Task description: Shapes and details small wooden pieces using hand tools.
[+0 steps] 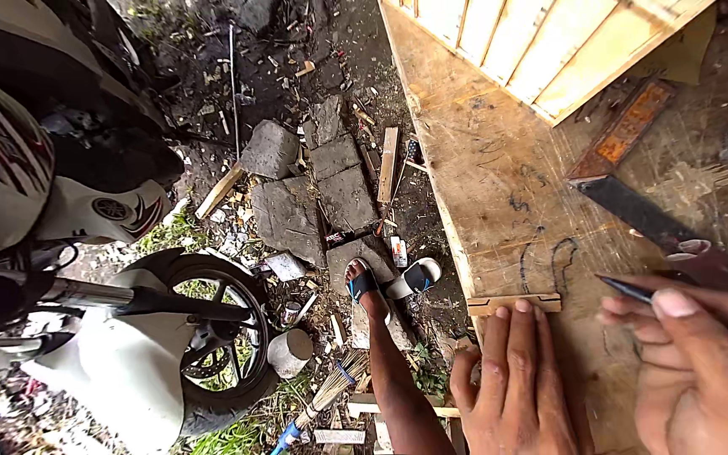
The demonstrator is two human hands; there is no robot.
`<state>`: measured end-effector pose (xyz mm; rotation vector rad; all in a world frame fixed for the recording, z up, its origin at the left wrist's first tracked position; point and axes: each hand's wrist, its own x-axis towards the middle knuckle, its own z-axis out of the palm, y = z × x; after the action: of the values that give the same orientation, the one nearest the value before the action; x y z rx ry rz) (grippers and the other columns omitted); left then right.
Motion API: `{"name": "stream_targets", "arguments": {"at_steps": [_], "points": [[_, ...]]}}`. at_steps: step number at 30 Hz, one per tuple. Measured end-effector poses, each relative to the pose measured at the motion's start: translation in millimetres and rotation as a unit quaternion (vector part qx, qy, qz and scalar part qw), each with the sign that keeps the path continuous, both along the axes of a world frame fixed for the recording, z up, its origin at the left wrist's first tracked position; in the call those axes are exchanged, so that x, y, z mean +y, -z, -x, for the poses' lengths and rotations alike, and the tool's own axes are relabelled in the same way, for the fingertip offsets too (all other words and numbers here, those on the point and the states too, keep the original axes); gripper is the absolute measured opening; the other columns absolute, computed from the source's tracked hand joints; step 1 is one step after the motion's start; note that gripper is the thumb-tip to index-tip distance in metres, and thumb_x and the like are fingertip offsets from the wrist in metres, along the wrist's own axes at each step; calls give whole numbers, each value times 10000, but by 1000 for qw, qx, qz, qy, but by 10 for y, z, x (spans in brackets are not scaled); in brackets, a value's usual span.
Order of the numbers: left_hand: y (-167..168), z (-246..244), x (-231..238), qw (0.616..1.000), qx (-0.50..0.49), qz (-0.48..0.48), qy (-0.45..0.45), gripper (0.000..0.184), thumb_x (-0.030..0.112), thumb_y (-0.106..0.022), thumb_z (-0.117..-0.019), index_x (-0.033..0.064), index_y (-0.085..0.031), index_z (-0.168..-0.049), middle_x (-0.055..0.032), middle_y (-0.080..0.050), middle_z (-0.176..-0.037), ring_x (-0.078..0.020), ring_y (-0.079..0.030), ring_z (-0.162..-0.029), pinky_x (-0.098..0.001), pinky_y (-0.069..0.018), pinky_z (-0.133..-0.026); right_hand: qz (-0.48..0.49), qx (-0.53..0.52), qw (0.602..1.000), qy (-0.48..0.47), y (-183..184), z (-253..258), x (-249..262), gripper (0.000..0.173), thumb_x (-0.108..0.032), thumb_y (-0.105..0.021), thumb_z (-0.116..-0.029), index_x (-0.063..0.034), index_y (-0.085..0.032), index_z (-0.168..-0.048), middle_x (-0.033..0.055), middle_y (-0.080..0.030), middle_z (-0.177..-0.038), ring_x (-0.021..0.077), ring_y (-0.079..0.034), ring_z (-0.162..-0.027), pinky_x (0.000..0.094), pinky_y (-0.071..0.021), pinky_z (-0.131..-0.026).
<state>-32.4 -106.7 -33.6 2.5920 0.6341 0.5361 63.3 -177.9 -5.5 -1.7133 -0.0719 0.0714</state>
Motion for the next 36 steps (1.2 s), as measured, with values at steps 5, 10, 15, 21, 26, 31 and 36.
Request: {"name": "stream_targets", "arguments": {"at_steps": [5, 10, 15, 21, 26, 31, 36], "points": [[3, 34, 3, 1000, 14, -11, 16, 337, 210, -580, -937, 101, -763, -1198, -55, -724, -1278, -185, -625, -1195, -403, -380, -967, -1, -44, 999, -32, 20, 49, -5, 137, -53, -587, -985, -139, -690, -1010, -19, -755, -1009, 118, -737, -828, 262, -640, -738], [-11, 40, -12, 1000, -1, 23, -2, 297, 186, -560, -987, 77, -770, -1167, -57, -726, -1280, -168, -627, -1217, -386, -395, -982, 34, -93, 995, -7, 204, 349, 52, 98, -28, -655, -915, -109, -679, -965, -13, -739, -1011, 95, -732, -842, 236, -641, -727], [-9, 16, -8, 1000, -14, 24, -9, 279, 164, -555, -988, 89, -792, -1115, -55, -742, -1245, -172, -648, -1190, -383, -413, -972, 55, -113, 992, 1, 256, 395, 90, 69, -15, -668, -891, -52, -694, -942, 14, -744, -999, 87, -733, -878, 215, -636, -751], [2, 6, -8, 999, -15, 29, -12, 282, 162, -550, -991, 88, -790, -1119, -59, -742, -1242, -174, -642, -1187, -387, -402, -968, 63, -121, 991, 7, 291, 395, 109, 67, -7, -680, -876, -36, -699, -934, 27, -749, -983, 89, -732, -901, 207, -630, -777], [15, 10, -7, 999, -20, 29, -10, 277, 170, -555, -993, 77, -788, -1109, -68, -745, -1233, -179, -640, -1180, -380, -399, -968, 69, -116, 991, 6, 275, 398, 114, 69, -6, -685, -871, -36, -694, -932, 32, -750, -982, 91, -733, -912, 206, -628, -788], [17, 15, -11, 999, -20, 32, -12, 279, 188, -563, -990, 77, -790, -1107, -71, -747, -1227, -181, -646, -1176, -383, -411, -964, 67, -121, 990, 6, 276, 396, 119, 61, -3, -678, -878, -33, -689, -930, 42, -753, -977, 96, -734, -918, 203, -625, -794], [-22, -11, 8, 1000, -23, 13, -6, 277, 163, -547, -1002, 68, -788, -1101, -77, -755, -1201, -188, -657, -1147, -379, -413, -943, 77, -113, 991, 9, 219, 392, 131, 46, -5, -675, -882, -5, -690, -925, 62, -753, -956, 95, -736, -897, 205, -625, -792]]}}
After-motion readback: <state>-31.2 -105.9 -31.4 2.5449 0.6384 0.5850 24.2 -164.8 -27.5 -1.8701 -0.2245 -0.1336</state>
